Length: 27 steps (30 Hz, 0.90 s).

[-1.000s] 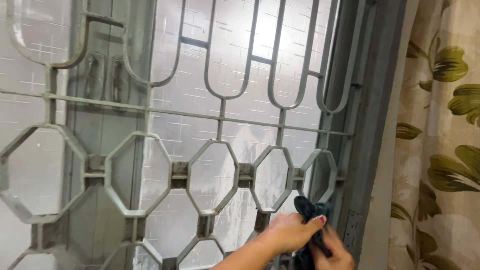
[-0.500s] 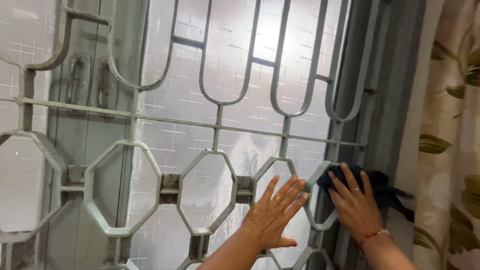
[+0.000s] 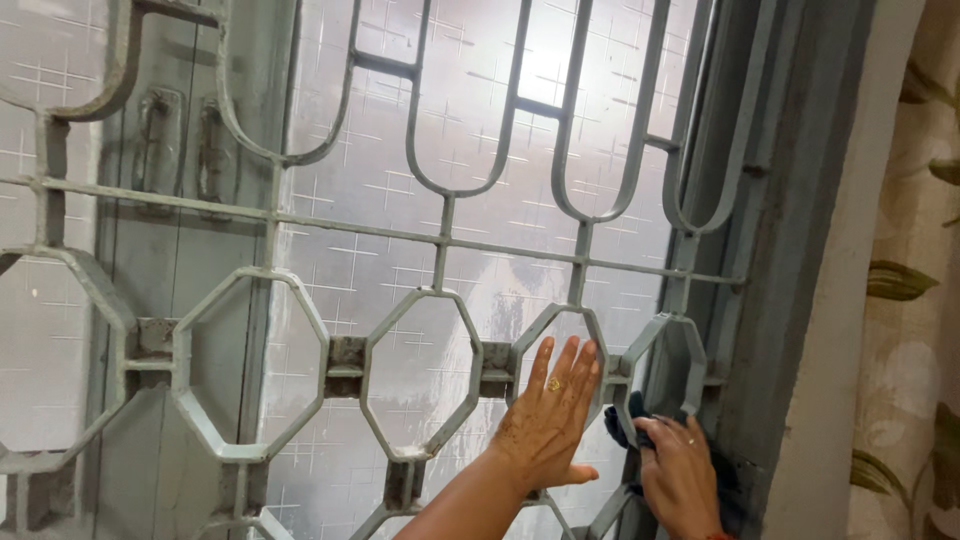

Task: The person cleans a metal window grille using a dark cloth. They repeatedly dip the cloth into a blue bucket of water, wring it out, and wipe the grille and the window sill. The task involves cleaning different sections of the grille and the sill below it.

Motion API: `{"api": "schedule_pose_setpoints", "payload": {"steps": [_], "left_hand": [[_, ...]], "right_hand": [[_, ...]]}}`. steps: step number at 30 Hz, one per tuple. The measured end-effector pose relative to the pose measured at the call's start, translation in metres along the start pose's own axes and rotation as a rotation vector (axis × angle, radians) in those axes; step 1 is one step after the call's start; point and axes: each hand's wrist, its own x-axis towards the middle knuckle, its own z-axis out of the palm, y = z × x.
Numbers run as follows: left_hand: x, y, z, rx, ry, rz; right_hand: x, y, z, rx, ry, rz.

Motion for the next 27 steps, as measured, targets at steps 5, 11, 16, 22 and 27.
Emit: {"api": "schedule_pose_setpoints", "payload": {"steps": [5,11,16,22,27], "left_hand": [[0.001,0.002,0.003,-0.006,-0.011,0.011],[0.000,0.003,0.008,-0.063,0.047,0.000],[-0.002,0.004,0.012,-0.077,0.067,-0.014],[0.001,0.006,0.012,-0.084,0.070,-0.021],[-0.002,0.004,0.007,-0.015,0.038,-0.007]], "right_hand": [[0.015,-0.021,0.003,0.896,0.128,0.549],[0.096,-0.007,-0.029,1.860,0.264,0.989],[0.085,-0.021,-0.013,1.750,0.243,0.650],[0.010,-0.038,0.000,1.009,0.175,0.706],[-0.034,0.018,0.020,0.235,0.141,0.281]]}}
